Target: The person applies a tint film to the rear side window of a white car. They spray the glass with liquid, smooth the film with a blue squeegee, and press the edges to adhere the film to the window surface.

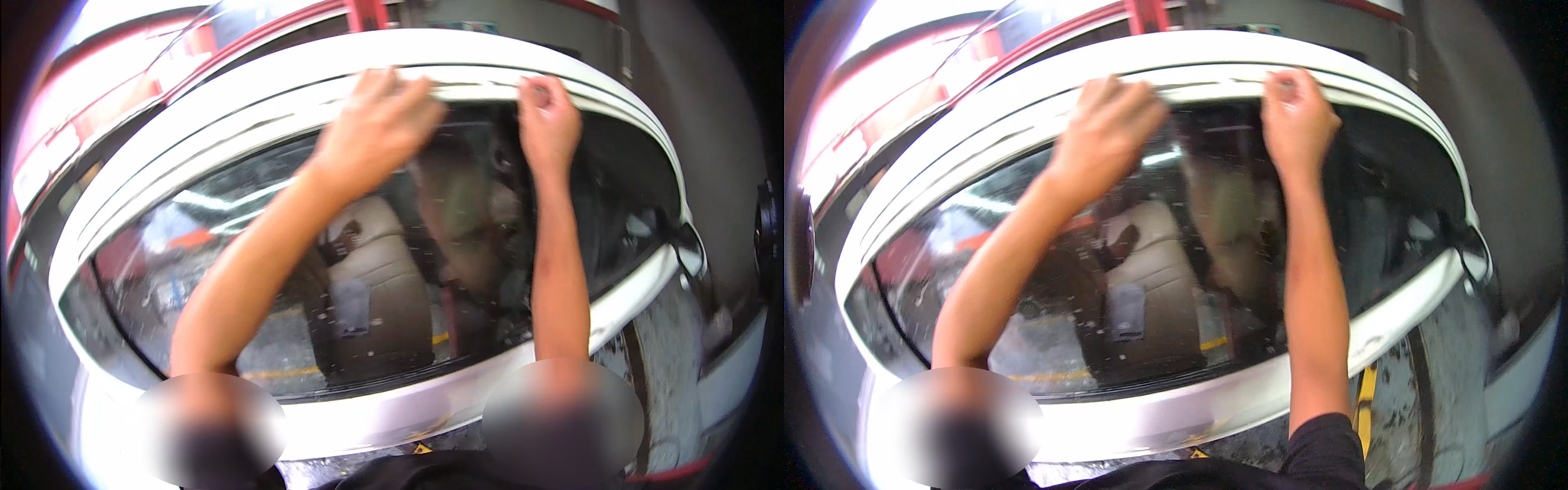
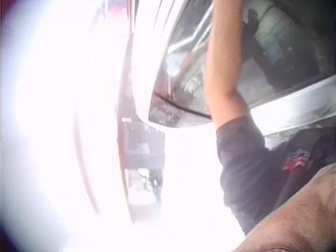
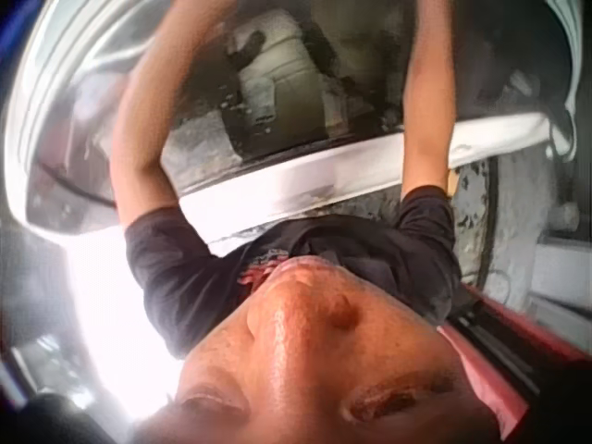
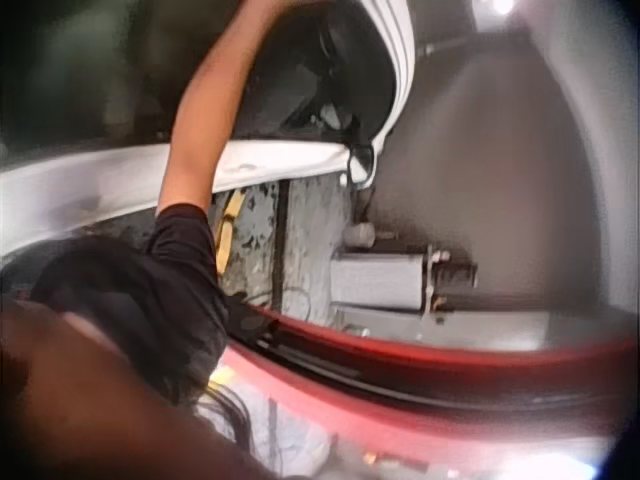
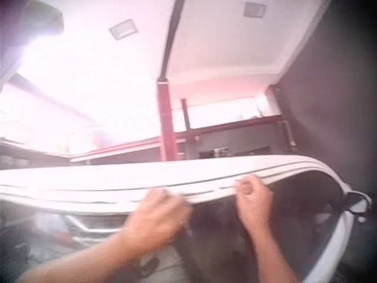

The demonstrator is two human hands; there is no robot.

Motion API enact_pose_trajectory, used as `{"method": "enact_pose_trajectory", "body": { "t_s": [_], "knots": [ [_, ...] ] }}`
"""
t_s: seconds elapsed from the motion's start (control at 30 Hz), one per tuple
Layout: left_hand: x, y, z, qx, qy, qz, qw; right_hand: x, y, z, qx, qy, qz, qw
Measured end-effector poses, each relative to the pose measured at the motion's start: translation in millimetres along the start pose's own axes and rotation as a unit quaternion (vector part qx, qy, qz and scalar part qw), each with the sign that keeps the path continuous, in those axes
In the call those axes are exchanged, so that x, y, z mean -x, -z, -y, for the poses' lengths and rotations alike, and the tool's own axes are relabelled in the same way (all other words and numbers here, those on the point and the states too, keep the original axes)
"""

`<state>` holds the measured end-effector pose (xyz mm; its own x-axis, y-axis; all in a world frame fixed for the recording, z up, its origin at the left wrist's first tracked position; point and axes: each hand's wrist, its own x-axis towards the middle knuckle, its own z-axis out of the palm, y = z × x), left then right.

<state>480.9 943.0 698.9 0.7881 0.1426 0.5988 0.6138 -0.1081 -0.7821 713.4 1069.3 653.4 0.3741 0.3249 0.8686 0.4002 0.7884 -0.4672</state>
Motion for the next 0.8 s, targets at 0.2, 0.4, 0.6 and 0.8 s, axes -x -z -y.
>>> {"method": "enact_pose_trajectory", "body": {
  "t_s": [0.2, 0.4, 0.6, 0.8],
  "knots": [
    [96, 65, 51, -0.055, 0.051, -0.011, 0.997, 1, 13, -23, -0.061, 0.025, -0.026, 0.998],
    [206, 163, 108, -0.143, 0.081, 0.035, 0.986, 10, -2, -11, 0.011, 0.033, -0.032, 0.999],
    [150, 107, 82, -0.097, 0.052, -0.004, 0.994, 39, -43, 56, -0.078, 0.070, -0.044, 0.994],
    [263, 198, 144, -0.097, 0.096, 0.039, 0.990, 70, -49, 74, -0.033, 0.072, -0.010, 0.997]
  ]
}}
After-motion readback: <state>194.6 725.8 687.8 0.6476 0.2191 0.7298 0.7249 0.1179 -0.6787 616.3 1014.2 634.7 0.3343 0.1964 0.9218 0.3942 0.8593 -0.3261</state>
